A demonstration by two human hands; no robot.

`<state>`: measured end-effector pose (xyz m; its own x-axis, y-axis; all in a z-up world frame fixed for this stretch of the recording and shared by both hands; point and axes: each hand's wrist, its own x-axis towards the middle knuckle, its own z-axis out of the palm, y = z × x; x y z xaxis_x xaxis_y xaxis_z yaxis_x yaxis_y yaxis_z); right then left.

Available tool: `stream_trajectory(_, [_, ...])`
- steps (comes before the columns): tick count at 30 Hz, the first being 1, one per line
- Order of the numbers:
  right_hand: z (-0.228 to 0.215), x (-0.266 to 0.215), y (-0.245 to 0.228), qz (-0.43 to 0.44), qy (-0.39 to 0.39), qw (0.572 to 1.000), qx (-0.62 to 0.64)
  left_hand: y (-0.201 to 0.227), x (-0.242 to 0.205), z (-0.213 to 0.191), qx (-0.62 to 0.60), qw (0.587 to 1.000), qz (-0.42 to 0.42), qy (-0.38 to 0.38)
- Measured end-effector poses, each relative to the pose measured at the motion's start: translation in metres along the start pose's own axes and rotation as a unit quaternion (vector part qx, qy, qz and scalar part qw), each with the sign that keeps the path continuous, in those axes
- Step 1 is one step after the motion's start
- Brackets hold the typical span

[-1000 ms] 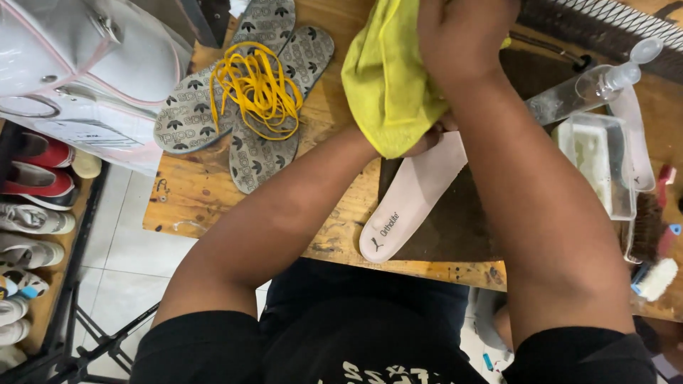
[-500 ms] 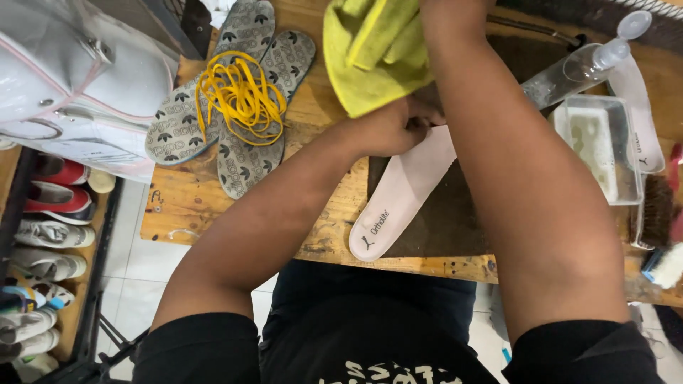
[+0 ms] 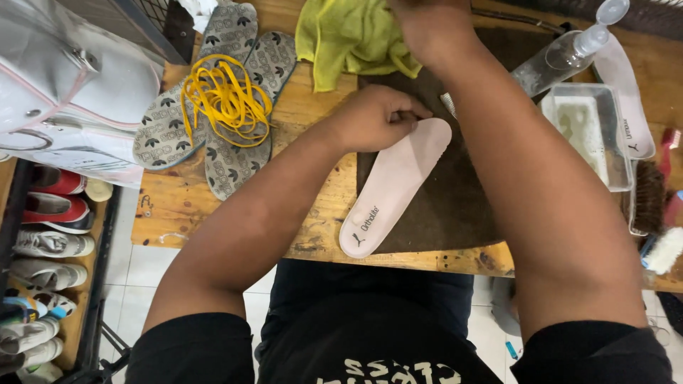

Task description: The person scrubs a white shoe insole with a toothbrush and cleaning solution, then wipes it with a yellow cloth. The person repeats the scrubbing process on the same insole.

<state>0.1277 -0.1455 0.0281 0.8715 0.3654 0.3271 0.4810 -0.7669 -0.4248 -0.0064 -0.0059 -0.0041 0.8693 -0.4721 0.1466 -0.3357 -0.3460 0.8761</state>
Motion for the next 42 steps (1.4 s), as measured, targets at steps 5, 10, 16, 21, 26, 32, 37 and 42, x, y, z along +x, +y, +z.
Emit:
stream_trajectory(5, [-0.047,-0.054,-0.027,-0.152,0.039,0.988,-0.002,0.008,-0.005,-0.005,-0.054,0.998,-0.012,-0.030])
stream_trajectory(10, [-0.098,-0.129,-0.055,-0.214,0.048,0.975,-0.036,0.014,-0.007,-0.011,-0.043,0.999,0.011,-0.024])
stream_trajectory(16, [-0.113,-0.214,-0.022,-0.099,0.027,0.948,-0.300,0.027,-0.010,-0.015,0.014,0.998,-0.040,-0.044])
stream_trajectory(21, [-0.096,-0.241,0.005,-0.029,-0.023,0.917,-0.396,0.022,-0.009,-0.011,0.033,0.998,-0.037,-0.048])
stream_trajectory(26, [-0.084,-0.248,0.027,-0.040,0.018,0.926,-0.375,0.005,-0.006,-0.003,0.004,1.000,0.019,-0.020])
stream_trajectory(32, [-0.110,-0.263,0.013,0.049,0.062,0.971,-0.225,0.024,-0.011,-0.010,-0.005,1.000,-0.003,-0.020])
stream_trajectory(37, [-0.152,-0.295,0.032,0.054,0.124,0.985,-0.111,0.008,-0.006,-0.004,0.010,0.999,0.031,-0.028])
stream_trajectory(42, [-0.177,-0.319,0.077,0.227,0.140,0.963,-0.039,0.013,-0.007,-0.005,0.008,0.999,0.024,-0.033])
